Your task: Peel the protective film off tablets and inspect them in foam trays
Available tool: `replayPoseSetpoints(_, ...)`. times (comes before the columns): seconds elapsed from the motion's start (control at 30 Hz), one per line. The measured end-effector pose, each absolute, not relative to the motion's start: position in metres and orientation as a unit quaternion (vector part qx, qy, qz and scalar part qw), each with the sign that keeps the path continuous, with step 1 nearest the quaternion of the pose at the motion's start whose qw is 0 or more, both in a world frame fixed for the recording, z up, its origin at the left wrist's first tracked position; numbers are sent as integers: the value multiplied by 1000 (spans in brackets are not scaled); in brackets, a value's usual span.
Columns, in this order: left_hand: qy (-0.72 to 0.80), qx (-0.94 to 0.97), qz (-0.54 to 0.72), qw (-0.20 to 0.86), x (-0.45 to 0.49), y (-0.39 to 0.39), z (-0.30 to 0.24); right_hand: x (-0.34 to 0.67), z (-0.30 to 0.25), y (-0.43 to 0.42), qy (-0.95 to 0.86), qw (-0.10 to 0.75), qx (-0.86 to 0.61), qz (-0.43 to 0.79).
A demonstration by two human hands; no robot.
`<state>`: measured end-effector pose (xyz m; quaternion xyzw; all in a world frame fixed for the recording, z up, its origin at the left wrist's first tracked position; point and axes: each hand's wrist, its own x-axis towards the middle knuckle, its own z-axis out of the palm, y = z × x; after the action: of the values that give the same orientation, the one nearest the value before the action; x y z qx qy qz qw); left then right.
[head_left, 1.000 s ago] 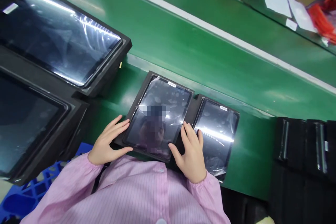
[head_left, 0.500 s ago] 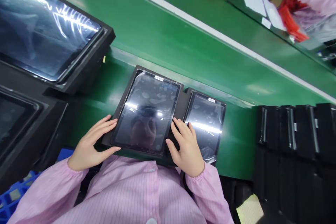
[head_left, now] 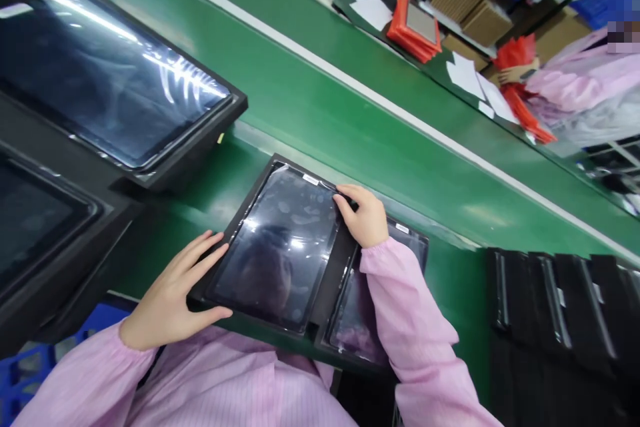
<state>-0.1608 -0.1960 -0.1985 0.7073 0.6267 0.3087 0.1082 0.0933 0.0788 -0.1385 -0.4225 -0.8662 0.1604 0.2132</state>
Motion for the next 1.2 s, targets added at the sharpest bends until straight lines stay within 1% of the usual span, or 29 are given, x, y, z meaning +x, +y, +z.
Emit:
replayPoseSetpoints(0.1, 636, 703, 298, 112, -159, -196, -197, 98, -136, 74, -868, 253, -393, 169)
replayPoseSetpoints(0.17, 640, 700, 295, 115, -159, -195, -196, 100, -130, 72, -870, 266, -364, 199)
replayPoseSetpoints(0.27, 640, 699, 297, 119, -159, -195, -194, 104, -121, 70, -853, 259, -339, 300)
replayPoseSetpoints(0.4, 641, 693, 307, 124, -157, -195, -194, 114, -113, 77, -777, 254, -342, 463)
replayPoseSetpoints(0.5, 643, 687, 315, 124, -156, -194, -194, 119, -115, 86, -726, 265, -346, 532)
replayPoseSetpoints(0.63, 644, 681, 324, 127, -157, -193, -193, 118, -120, 93, -703, 276, -340, 561)
replayPoseSetpoints(0.83, 639, 686, 324, 125, -157, -192, -191, 115, -116, 92, -680, 253, -334, 601)
replayPoseSetpoints(1.07, 647, 667, 339, 146, -154, -193, -195, 121, -111, 96, -712, 224, -296, 596)
replayPoseSetpoints(1.2, 655, 668, 329, 130, -152, -197, -198, 126, -113, 97, -725, 209, -280, 594)
